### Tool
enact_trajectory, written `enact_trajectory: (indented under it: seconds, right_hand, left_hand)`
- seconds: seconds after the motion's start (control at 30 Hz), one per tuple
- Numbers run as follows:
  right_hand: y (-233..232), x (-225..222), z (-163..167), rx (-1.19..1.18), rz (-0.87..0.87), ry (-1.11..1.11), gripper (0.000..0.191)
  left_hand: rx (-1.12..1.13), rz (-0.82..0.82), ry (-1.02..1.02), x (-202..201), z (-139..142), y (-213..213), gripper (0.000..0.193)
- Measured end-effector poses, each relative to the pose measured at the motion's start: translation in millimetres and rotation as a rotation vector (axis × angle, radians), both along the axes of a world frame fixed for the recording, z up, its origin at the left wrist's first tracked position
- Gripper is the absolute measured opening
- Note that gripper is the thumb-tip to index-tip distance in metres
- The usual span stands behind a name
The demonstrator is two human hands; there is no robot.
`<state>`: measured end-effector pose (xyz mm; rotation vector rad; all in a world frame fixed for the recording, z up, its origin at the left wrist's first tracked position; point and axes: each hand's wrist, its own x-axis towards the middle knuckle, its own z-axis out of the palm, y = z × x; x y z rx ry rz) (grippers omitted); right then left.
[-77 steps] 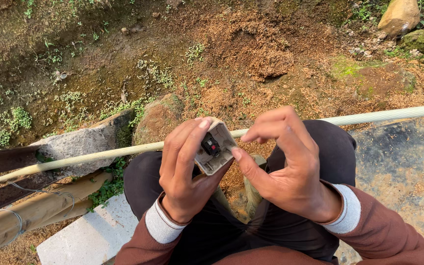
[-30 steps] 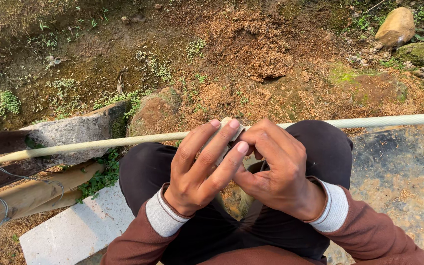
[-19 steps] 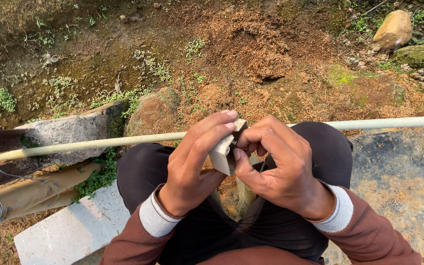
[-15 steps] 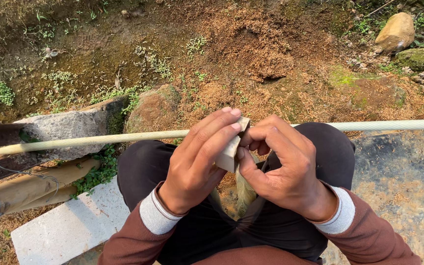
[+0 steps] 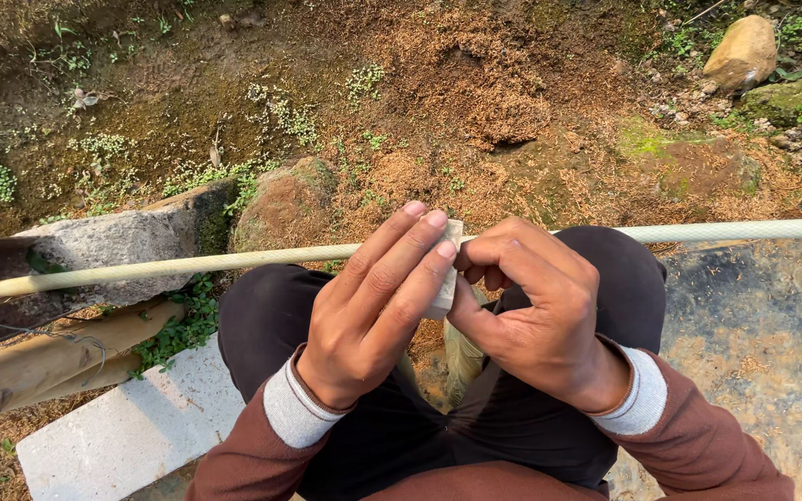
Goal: The person sits on the ground and manipulates a small white electrical box, opening it and adjusting internal components. They then connect wires to the box and secure it to a metal pole in an outdoor nursery setting.
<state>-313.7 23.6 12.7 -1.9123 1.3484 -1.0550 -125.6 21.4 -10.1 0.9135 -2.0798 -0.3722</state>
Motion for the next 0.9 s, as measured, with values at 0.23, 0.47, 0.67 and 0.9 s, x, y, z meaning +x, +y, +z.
enact_trajectory:
  seconds: [0.23, 0.47, 0.67, 0.9]
  right_hand:
    - [1.3, 1.3, -2.3, -0.021, -0.018, 0.040, 0.017]
    - [1.9, 2.1, -6.0, 0.011, 0.010, -0.003, 0.017]
    - [2.7, -1.5, -4.3, 0.083, 0.017, -0.092, 0.018]
    - [2.4, 0.2, -6.1, 0.117, 0.030, -0.133, 0.016]
  left_hand:
    - [0.071, 0.001, 0.087, 0.0, -3.7, -1.8, 0.047]
    - [0.099, 0.021, 0.145, -1.4, -6.6, -1.0, 0.048]
    - [0.091, 0.050, 0.180, 1.3, -10.5, -2.8, 0.051]
    - [0.063, 0.037, 0.158, -0.8, -11.7, -1.6, 0.050]
